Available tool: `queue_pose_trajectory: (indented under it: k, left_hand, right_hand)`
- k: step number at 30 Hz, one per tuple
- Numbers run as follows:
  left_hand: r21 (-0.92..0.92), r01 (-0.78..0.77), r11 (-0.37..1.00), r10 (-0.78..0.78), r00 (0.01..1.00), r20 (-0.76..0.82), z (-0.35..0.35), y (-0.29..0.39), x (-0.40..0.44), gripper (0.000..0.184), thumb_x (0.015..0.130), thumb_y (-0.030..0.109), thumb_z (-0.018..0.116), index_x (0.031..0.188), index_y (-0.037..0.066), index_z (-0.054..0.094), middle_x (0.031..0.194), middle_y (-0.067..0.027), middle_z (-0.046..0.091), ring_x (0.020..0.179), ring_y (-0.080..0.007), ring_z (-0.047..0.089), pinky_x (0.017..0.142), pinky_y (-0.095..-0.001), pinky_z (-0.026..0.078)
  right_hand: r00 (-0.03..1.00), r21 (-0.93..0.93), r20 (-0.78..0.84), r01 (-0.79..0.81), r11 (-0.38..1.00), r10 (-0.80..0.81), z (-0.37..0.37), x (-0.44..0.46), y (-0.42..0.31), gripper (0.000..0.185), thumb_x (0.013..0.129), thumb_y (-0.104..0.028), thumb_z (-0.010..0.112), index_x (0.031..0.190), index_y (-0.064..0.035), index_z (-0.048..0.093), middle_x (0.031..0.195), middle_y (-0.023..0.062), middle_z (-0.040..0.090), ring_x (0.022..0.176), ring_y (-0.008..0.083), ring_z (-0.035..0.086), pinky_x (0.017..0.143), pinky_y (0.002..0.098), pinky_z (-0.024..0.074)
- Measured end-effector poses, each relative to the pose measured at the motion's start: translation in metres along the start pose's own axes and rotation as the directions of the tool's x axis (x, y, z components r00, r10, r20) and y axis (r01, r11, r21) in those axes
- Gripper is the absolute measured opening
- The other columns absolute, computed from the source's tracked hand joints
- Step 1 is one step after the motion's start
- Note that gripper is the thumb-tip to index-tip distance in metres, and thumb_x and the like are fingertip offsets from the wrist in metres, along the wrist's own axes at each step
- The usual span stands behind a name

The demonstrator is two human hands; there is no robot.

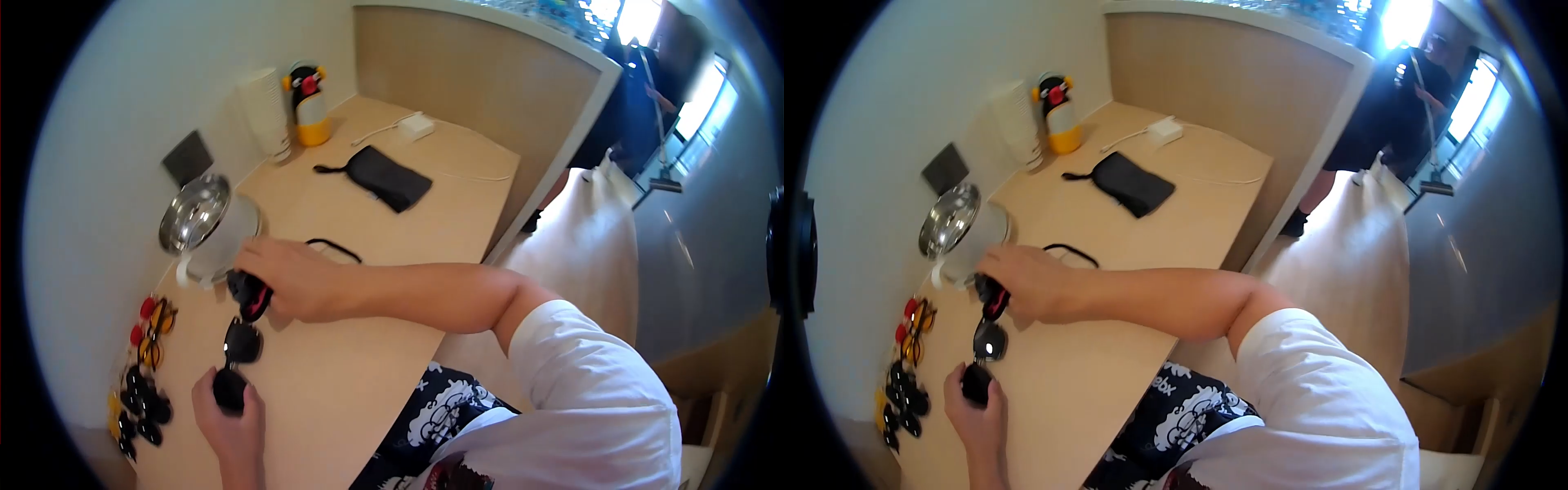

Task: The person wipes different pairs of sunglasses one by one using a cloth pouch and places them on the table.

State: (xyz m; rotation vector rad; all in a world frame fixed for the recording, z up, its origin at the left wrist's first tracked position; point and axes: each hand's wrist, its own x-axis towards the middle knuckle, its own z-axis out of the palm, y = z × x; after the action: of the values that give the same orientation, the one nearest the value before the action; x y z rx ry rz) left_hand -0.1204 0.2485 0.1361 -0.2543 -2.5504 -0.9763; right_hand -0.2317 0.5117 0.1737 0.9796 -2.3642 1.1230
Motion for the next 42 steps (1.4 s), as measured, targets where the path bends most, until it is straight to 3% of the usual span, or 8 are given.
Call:
queue_pose_trajectory:
  k: [6,10,21,29,33,36,39,42]
  left_hand:
    - [0.055,-0.092,0.994,0.091,0.996,0.012,-0.007,-0.007,0.002,0.051,0.073,0.009,0.083,0.119,-0.001,0.063,0.110,-0.0194,0.067,0.101,-0.0335,0.067,0.090,-0.0395,0.055]
    - [0.041,-0.179,0.983,0.179,0.984,0.013,-0.010,-0.011,-0.001,0.053,0.073,0.013,0.087,0.119,-0.001,0.064,0.113,-0.0195,0.067,0.100,-0.0352,0.067,0.088,-0.0411,0.056]
    - [-0.032,-0.131,0.991,0.128,0.988,-0.092,-0.012,-0.013,0.000,0.067,0.076,0.011,0.085,0.133,-0.002,0.053,0.115,-0.0198,0.065,0.104,-0.0319,0.069,0.087,-0.0386,0.058]
    - [-0.091,-0.026,0.996,0.018,0.997,-0.080,-0.014,-0.010,0.002,0.061,0.079,0.009,0.084,0.131,-0.003,0.055,0.113,-0.0192,0.066,0.105,-0.0272,0.069,0.090,-0.0378,0.058]
    - [-0.176,-0.041,0.984,0.014,0.989,-0.150,-0.018,-0.004,0.002,0.057,0.083,0.012,0.082,0.131,-0.002,0.053,0.115,-0.0177,0.065,0.109,-0.0252,0.067,0.096,-0.0387,0.054]
    - [-0.337,-0.067,0.939,-0.011,0.975,-0.223,-0.012,-0.013,-0.002,0.059,0.088,0.013,0.078,0.137,-0.001,0.046,0.123,-0.0153,0.059,0.115,-0.0248,0.064,0.101,-0.0392,0.051]
    - [-0.583,-0.079,0.809,-0.060,0.974,-0.216,-0.003,0.002,-0.008,0.065,0.094,0.010,0.068,0.146,0.002,0.031,0.132,-0.0135,0.046,0.120,-0.0265,0.061,0.105,-0.0409,0.047]
    - [-0.762,-0.075,0.644,-0.139,0.967,-0.213,0.003,0.032,-0.012,0.072,0.094,0.012,0.072,0.148,-0.001,0.027,0.133,-0.0161,0.047,0.124,-0.0232,0.054,0.111,-0.0396,0.043]
  right_hand:
    - [0.985,-0.021,0.168,-0.032,0.999,0.035,0.013,0.002,-0.004,0.047,0.069,-0.001,0.078,0.114,-0.0035,0.063,0.114,0.0165,0.063,0.109,0.0374,0.062,0.096,0.0429,0.0506]
    - [0.993,0.032,-0.016,-0.116,0.993,0.117,0.024,0.003,0.003,0.046,0.073,0.011,0.070,0.116,-0.0007,0.062,0.109,0.0153,0.068,0.101,0.0281,0.066,0.093,0.0347,0.0514]
    - [0.990,0.058,-0.056,0.132,0.990,-0.129,0.028,0.001,-0.031,0.048,0.071,0.012,0.070,0.116,-0.0007,0.062,0.112,0.0173,0.065,0.100,0.0381,0.066,0.089,0.0397,0.0540]
    - [0.920,-0.349,0.280,-0.168,0.922,0.274,0.007,0.010,-0.004,0.053,0.074,0.003,0.066,0.126,-0.0007,0.060,0.127,0.0173,0.058,0.126,0.0398,0.051,0.110,0.0463,0.0403]
    - [0.937,-0.301,0.350,0.114,0.947,-0.002,0.004,0.004,-0.024,0.075,0.076,-0.015,0.069,0.146,0.0016,0.048,0.148,0.0208,0.045,0.143,0.0405,0.036,0.125,0.0498,0.0177]
    - [0.955,-0.095,0.223,0.222,0.971,-0.196,0.018,-0.003,-0.021,0.068,0.086,-0.025,0.076,0.143,0.0015,0.050,0.141,0.0185,0.050,0.137,0.0342,0.044,0.117,0.0455,0.0318]
    - [0.901,0.377,0.394,-0.338,0.862,0.181,0.026,-0.005,-0.055,0.049,0.100,-0.028,0.067,0.137,0.0013,0.055,0.128,0.0128,0.059,0.117,0.0220,0.057,0.100,0.0374,0.0458]
    - [0.767,0.549,0.589,-0.610,0.571,0.253,0.033,-0.002,-0.085,0.034,0.109,-0.026,0.053,0.130,0.0005,0.058,0.115,0.0062,0.063,0.097,0.0117,0.058,0.084,0.0296,0.0488]
